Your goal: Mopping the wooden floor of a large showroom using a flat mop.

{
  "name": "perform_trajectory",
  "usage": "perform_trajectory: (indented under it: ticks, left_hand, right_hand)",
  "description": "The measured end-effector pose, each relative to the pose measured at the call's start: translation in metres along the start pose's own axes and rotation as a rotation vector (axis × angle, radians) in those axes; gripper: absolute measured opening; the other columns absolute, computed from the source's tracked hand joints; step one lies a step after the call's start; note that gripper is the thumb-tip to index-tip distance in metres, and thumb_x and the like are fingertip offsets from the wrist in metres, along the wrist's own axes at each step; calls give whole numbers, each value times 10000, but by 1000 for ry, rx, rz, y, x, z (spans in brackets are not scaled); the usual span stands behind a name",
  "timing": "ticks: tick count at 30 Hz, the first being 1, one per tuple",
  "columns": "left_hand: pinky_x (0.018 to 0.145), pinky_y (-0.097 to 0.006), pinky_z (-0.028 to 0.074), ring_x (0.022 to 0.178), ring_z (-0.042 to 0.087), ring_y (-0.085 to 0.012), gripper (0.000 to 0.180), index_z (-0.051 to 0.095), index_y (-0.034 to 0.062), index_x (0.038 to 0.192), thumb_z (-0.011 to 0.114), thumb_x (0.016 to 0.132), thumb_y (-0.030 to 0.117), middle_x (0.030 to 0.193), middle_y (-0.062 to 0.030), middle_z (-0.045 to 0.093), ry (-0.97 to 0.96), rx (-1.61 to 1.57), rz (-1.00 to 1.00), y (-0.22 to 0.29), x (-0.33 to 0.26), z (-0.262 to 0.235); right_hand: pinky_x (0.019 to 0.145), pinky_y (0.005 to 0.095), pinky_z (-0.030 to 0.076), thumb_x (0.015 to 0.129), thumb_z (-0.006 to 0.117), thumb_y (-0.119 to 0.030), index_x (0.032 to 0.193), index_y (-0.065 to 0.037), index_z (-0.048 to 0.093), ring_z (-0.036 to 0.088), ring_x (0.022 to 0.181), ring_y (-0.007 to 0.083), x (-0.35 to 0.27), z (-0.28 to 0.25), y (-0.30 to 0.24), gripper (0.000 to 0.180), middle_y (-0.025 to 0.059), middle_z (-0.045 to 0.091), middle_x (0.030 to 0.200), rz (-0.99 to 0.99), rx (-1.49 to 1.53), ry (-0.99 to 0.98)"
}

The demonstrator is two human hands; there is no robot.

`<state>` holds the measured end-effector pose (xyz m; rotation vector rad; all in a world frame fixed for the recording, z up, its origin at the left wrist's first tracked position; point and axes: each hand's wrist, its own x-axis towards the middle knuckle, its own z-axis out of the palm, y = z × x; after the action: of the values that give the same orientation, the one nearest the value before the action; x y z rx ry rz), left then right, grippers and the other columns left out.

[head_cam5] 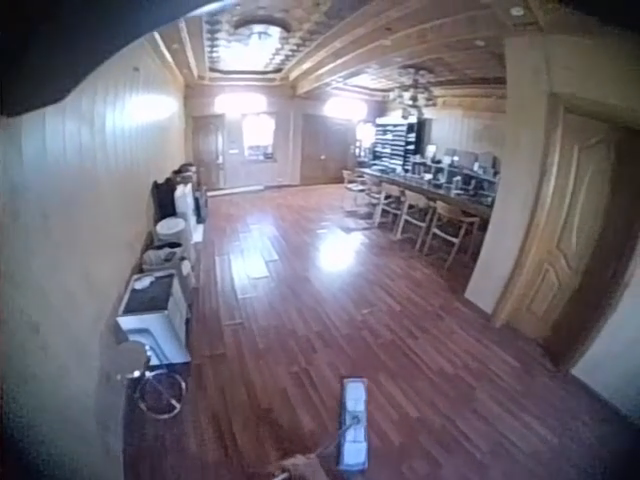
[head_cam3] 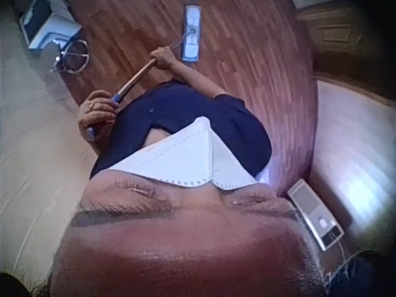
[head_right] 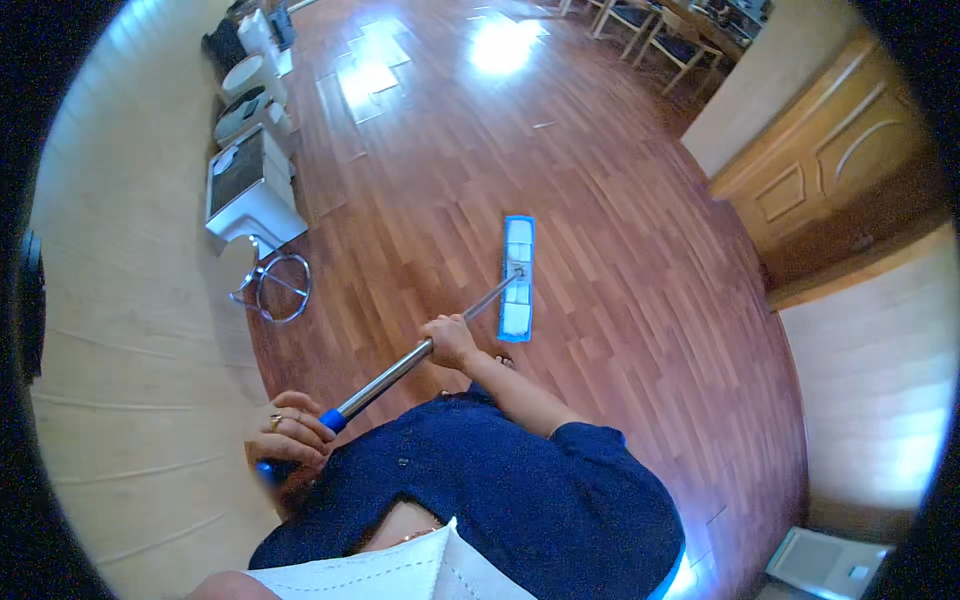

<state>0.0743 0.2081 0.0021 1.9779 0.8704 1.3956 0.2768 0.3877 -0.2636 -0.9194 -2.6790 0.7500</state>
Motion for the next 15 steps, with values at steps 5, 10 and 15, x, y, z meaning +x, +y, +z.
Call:
perform_trajectory:
  ticks: [5,10,15]
  left_hand:
    - [810,-395,461,784,700,-222,103,679,97,742,746,704,166,731,-47,688,-241,-210,58,-32,34,1]
    - [811,-393,465,797,704,-239,132,672,89,732,766,690,172,734,-53,689,-333,-368,66,-58,52,27]
    - [809,-385,466,785,705,-253,178,660,72,718,782,643,178,730,-74,687,-398,-610,-35,-84,67,78]
  right_hand:
    - [679,451,436,778,656,-338,697,-139,601,620,795,293,-49,-4,30,221,62,645,751,194,-50,198]
    - [667,493,464,769,644,-352,648,-110,600,619,752,347,-115,1,48,273,102,634,704,423,-36,284]
    - [665,509,469,755,678,-313,645,-110,597,621,757,356,-199,16,54,245,119,633,709,607,-59,441]
